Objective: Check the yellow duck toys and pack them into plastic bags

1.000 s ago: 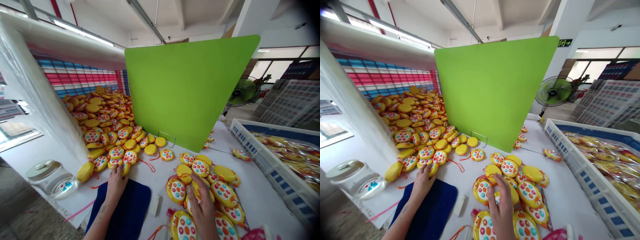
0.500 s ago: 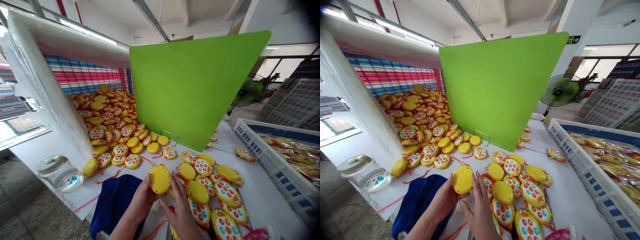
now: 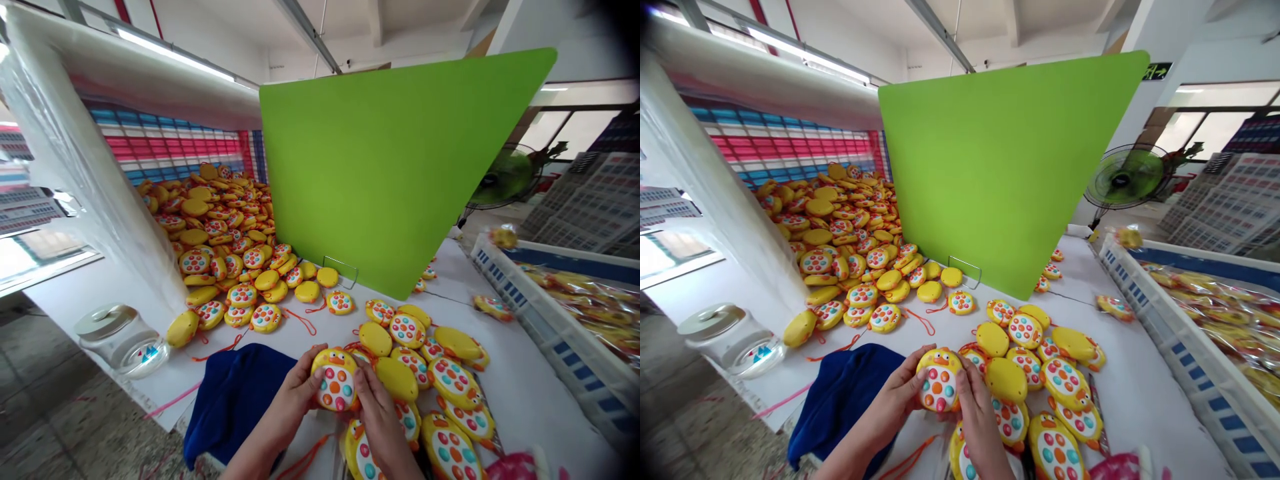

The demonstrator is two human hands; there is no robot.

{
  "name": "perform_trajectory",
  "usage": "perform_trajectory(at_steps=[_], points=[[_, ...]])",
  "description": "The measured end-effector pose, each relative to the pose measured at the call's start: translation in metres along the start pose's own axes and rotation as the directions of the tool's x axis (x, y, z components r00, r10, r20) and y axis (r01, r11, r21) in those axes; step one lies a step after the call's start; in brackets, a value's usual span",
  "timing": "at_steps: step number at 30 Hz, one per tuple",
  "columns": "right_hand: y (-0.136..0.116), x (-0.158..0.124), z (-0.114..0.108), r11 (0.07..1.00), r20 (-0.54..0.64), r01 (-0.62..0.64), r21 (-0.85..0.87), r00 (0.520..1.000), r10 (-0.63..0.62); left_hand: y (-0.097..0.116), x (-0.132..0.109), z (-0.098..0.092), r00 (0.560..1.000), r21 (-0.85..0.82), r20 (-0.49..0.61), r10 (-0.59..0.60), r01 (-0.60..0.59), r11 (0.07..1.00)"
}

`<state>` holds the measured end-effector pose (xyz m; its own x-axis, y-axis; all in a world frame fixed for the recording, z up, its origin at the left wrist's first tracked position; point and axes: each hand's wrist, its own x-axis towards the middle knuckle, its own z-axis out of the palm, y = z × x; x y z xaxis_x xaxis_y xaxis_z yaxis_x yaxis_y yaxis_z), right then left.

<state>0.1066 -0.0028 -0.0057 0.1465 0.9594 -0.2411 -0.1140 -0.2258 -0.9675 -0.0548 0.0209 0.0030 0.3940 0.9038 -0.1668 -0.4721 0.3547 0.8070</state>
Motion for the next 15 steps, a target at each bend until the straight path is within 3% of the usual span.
perform_trajectory(at_steps=[4,8,15], points=[[-0.006,-0.004,0.002,0.994,0.133,0.089,0.058,0.986,-0.096,-0.003,-0.004,0.007,0.999,0.020,-0.002,0.032,-0.032,0.999],[-0.004,-0.005,-0.002,0.993,0.091,0.120,-0.020,0.989,-0.117,-0.006,-0.006,0.010,0.992,0.053,0.107,0.066,-0.072,0.996],[0.000,-0.006,-0.008,0.990,0.165,0.132,-0.050,0.979,-0.122,-0.007,-0.007,0.010,0.996,0.116,0.049,0.079,-0.084,0.990]])
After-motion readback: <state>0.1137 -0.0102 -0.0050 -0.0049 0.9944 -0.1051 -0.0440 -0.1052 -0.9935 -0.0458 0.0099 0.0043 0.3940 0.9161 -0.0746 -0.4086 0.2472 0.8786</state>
